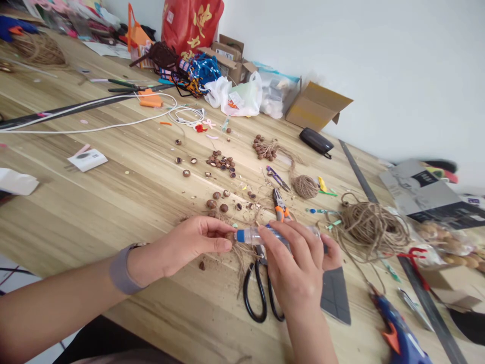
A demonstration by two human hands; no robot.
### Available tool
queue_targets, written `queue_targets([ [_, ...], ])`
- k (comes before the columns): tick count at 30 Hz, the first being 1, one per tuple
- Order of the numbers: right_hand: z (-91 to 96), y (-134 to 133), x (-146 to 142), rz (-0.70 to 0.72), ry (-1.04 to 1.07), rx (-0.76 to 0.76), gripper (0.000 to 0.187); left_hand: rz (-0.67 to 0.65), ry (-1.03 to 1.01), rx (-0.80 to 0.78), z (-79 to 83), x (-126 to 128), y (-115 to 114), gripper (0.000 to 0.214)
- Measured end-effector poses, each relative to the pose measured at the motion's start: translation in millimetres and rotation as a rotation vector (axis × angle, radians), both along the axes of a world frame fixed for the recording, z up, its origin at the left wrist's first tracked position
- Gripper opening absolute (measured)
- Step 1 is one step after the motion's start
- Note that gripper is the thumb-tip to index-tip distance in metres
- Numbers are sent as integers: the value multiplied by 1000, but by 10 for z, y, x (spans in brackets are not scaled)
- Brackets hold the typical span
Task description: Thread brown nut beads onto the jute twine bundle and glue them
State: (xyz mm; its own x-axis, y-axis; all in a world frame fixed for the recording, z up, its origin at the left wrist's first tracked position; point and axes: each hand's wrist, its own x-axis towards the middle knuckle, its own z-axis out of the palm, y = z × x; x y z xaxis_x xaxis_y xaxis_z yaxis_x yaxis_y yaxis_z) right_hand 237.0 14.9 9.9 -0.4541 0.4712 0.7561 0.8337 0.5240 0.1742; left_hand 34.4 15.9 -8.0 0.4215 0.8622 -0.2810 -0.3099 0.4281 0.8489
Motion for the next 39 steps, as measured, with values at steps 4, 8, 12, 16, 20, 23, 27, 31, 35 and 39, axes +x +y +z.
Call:
queue_targets([
  [4, -2, 3, 13, 3, 4, -6, 14, -13, 87, 123, -25, -2, -9, 33],
  [8, -4, 5, 26, 16, -6, 13, 14, -22, 198, 232, -23, -19, -17, 36],
  [12, -10, 5, 29, 17, -18, 13, 14, -24, 286, 340, -6, -37, -32, 36],
  [16, -17, 5, 23, 23, -19, 21, 14, 6, 396, 447, 19, -44, -52, 33],
  [20, -14, 1, 16, 25, -35, 34, 14, 17, 500, 569, 57, -47, -62, 27],
  [23, -11, -3, 14, 24, -46, 35, 14, 25, 582, 644, 81, -49, -67, 22],
  [27, -17, -8, 15, 38, -54, 35, 15, 38, 622, 697, 81, -47, -75, 18],
  [31, -21, -8, 9, 43, -63, 33, 15, 56, 639, 730, 55, -40, -79, 18],
  [35, -25, -10, 5, 51, -71, 42, 15, 45, 664, 751, 51, -36, -77, 15],
  [39, -33, -16, 3, 63, -74, 24, 17, 23, 691, 751, 58, -36, -73, 13],
])
